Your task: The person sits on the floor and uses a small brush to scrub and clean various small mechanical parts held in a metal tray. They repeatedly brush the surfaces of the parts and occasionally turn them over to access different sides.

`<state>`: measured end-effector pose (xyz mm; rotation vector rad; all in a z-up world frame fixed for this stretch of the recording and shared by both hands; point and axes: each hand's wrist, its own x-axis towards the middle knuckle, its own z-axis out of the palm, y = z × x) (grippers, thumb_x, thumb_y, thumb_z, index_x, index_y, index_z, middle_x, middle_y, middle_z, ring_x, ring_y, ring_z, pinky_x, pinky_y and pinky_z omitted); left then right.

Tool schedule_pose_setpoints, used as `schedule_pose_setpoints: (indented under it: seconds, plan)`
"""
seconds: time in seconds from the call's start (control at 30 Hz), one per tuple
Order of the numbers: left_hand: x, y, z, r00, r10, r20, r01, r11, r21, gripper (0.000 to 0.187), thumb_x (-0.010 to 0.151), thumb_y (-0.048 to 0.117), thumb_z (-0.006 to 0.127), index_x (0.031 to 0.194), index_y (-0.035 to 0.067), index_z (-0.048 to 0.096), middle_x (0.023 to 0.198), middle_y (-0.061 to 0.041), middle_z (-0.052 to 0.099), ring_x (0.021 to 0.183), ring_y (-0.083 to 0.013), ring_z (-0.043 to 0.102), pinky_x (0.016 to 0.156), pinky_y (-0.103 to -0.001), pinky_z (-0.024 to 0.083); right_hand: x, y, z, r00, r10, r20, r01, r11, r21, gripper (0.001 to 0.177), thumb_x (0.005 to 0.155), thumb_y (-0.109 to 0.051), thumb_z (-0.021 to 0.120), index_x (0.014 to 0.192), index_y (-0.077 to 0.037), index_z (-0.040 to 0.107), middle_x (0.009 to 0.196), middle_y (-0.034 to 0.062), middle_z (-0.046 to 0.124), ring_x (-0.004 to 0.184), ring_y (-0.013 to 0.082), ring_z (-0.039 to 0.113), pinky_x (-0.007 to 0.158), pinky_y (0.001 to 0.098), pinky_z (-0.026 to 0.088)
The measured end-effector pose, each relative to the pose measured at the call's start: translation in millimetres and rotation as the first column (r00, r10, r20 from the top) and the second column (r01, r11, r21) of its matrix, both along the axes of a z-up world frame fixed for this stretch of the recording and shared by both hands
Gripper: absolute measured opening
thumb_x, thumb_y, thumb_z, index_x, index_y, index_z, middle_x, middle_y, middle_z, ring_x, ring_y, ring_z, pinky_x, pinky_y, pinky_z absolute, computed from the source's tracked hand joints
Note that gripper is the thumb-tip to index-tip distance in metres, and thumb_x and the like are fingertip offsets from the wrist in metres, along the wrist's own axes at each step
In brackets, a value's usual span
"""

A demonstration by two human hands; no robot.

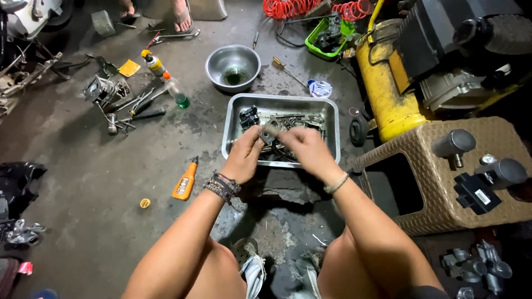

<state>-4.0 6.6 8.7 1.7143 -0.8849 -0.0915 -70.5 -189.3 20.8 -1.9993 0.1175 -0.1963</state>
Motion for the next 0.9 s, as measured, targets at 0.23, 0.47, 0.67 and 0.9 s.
schedule_pose_setpoints:
  seconds: [0.23,0.47,0.67,0.9]
  plan:
    - [-0.6,0.2,1.4,0.997,-0.022,0.075,0.021,1.0,0.007,0.021,0.104,0.008,0.045,0.114,0.006,0.063,0.103,-0.015,0.064,0.101,-0.0408,0.064,0.094,-0.05,0.051,4.7,-26.4,-2.0,0.989,-0.144,0.016,0.145,0.98,-0.134,0.036,0.1,-0.04,0.064,0.078,-0.013,0.072,0.062,0.0087,0.063,0.068,0.0257,0.064,0.073,0.0394,0.05]
    - [-5.7,-0.8,21.5,1.0,0.008,0.027,-0.008,1.0,-0.002,0.024,0.105,0.009,0.042,0.118,0.01,0.062,0.101,-0.013,0.063,0.102,-0.0378,0.064,0.094,-0.05,0.05,-12.0,-2.8,13.2,0.996,-0.07,0.052,0.067,0.996,0.062,0.031,0.1,-0.029,0.062,0.075,-0.012,0.069,0.062,-0.0002,0.06,0.074,0.0101,0.055,0.074,0.0306,0.049]
    - [-1.8,5.9,3.1,1.0,0.011,0.024,-0.01,1.0,-0.012,0.023,0.104,0.007,0.044,0.111,0.008,0.066,0.101,-0.015,0.064,0.1,-0.0378,0.066,0.094,-0.049,0.051,-4.9,-6.5,8.8,0.999,0.044,0.033,-0.043,0.999,-0.013,0.032,0.099,-0.027,0.062,0.071,-0.01,0.065,0.061,0.0033,0.055,0.073,0.0138,0.053,0.071,0.0341,0.047]
    - [12.4,13.5,-9.8,1.0,0.026,-0.006,-0.026,1.0,0.011,0.022,0.105,0.009,0.043,0.113,0.009,0.063,0.098,-0.014,0.064,0.1,-0.0365,0.065,0.095,-0.049,0.05,-11.1,-18.0,26.1,1.0,-0.009,-0.019,0.007,0.998,-0.068,0.03,0.098,-0.027,0.063,0.073,-0.01,0.065,0.061,0.0039,0.055,0.072,0.0144,0.054,0.071,0.0342,0.045]
